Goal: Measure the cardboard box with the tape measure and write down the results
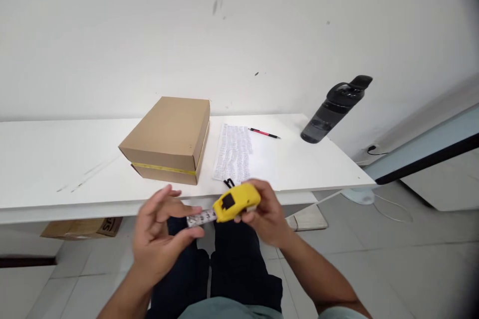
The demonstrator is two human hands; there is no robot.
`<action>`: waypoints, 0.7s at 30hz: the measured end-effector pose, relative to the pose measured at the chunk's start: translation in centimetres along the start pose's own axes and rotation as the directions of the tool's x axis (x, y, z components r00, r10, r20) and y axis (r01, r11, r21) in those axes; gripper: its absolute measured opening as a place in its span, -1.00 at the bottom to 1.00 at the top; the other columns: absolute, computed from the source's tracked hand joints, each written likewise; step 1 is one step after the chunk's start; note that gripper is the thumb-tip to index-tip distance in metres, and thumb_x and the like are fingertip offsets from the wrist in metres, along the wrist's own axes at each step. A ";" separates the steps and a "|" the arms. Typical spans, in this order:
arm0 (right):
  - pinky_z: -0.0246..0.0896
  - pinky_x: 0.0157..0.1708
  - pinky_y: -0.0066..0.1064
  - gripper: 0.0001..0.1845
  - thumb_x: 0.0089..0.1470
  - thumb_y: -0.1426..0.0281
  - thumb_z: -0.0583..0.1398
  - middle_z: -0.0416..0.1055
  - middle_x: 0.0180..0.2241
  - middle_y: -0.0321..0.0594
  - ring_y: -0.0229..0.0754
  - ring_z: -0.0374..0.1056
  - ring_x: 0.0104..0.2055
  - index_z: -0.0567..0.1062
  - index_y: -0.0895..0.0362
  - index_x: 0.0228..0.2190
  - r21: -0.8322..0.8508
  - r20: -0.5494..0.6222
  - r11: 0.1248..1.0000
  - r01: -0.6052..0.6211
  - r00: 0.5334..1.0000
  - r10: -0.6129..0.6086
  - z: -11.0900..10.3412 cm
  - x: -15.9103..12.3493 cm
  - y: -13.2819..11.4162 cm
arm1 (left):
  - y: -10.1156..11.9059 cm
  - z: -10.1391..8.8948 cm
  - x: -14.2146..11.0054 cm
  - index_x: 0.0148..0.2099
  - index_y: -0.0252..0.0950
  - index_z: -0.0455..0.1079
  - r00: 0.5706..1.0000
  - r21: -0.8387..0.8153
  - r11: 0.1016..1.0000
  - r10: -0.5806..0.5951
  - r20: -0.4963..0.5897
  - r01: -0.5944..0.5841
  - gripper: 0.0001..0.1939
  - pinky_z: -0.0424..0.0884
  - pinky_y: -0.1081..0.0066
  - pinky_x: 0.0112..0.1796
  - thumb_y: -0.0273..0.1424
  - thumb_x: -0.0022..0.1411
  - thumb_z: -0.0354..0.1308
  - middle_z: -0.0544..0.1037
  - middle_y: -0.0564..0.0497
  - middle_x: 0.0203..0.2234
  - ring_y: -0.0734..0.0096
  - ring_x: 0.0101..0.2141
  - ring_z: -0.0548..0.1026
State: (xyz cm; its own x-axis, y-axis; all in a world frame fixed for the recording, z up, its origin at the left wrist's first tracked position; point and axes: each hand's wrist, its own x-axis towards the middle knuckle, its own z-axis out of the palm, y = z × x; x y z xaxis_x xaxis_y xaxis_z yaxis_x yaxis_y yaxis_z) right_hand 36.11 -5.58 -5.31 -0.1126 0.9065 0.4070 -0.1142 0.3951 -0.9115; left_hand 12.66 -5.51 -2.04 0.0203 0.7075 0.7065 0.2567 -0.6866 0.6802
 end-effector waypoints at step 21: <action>0.22 0.11 0.01 -0.33 0.40 0.03 -0.13 0.53 -0.05 0.20 0.17 0.43 0.06 0.29 0.27 0.23 -0.764 -0.367 0.486 -0.425 0.905 0.215 -17.0 11.7 3.9 | -3.9 11.8 3.0 -0.24 -0.26 0.55 0.615 -0.187 0.737 -0.363 0.700 0.649 -0.56 0.50 0.26 -0.22 0.03 0.07 0.35 0.60 -0.08 -0.32 0.17 -0.26 0.55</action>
State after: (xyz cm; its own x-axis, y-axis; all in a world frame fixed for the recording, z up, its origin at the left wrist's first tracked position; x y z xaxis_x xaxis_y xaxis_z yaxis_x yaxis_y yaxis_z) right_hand 51.10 9.08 -5.15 0.2353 0.9602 0.1507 0.7463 -0.0792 -0.6609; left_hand 23.10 1.26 -4.94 0.5960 0.8014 0.0502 0.0217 -0.0785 0.9967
